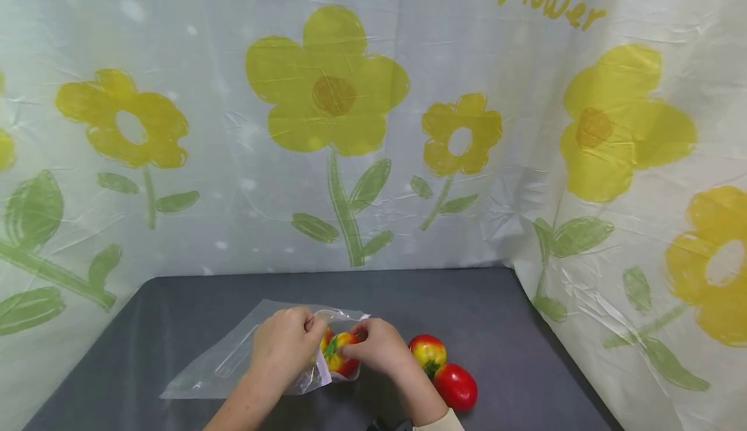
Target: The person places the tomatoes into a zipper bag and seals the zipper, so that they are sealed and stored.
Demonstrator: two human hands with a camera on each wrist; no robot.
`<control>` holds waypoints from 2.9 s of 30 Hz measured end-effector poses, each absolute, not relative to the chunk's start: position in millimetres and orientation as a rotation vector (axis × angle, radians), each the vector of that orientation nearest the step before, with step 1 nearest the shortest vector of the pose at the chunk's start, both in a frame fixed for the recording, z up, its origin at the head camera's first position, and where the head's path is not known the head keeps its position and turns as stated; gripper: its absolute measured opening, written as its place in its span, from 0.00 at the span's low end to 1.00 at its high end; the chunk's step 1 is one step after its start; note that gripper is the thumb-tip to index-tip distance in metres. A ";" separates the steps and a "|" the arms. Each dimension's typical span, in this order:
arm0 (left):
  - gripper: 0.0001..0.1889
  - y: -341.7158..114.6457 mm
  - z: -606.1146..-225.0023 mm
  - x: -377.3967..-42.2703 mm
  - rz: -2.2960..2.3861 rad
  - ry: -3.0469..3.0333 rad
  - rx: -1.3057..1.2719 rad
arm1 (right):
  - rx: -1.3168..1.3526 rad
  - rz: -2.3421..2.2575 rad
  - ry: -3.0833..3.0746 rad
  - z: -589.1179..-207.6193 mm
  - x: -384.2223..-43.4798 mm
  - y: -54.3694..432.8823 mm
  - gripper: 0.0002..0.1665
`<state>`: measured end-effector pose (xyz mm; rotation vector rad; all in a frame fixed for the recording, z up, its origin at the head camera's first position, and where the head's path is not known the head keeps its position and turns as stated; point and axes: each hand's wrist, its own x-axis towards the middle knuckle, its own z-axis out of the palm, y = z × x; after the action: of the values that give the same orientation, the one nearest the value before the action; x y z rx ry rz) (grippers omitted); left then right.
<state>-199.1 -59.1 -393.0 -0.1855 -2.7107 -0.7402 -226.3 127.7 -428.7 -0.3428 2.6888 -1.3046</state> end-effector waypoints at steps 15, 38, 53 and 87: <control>0.21 -60.2 -395.1 -200.0 -0.753 -2.707 -0.192 | -0.392 -1.198 2.757 -432.3 -221.3 115.3 0.18; 0.20 -60.1 -395.0 -200.0 -0.724 -2.674 -0.192 | -0.655 -1.358 2.716 -442.1 -218.3 100.3 0.18; 0.19 -60.3 -396.0 -199.2 -0.718 -2.650 -0.201 | -0.652 -1.475 2.695 -466.4 -219.1 85.2 0.21; 0.10 -60.5 -392.5 -199.0 -0.859 -2.688 -0.162 | -0.374 -1.325 2.705 -395.7 -217.3 157.2 0.26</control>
<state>-199.0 -60.5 -392.5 -0.1618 -2.6875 -0.8593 -217.3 157.2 -395.7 -0.3742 2.7052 -1.3247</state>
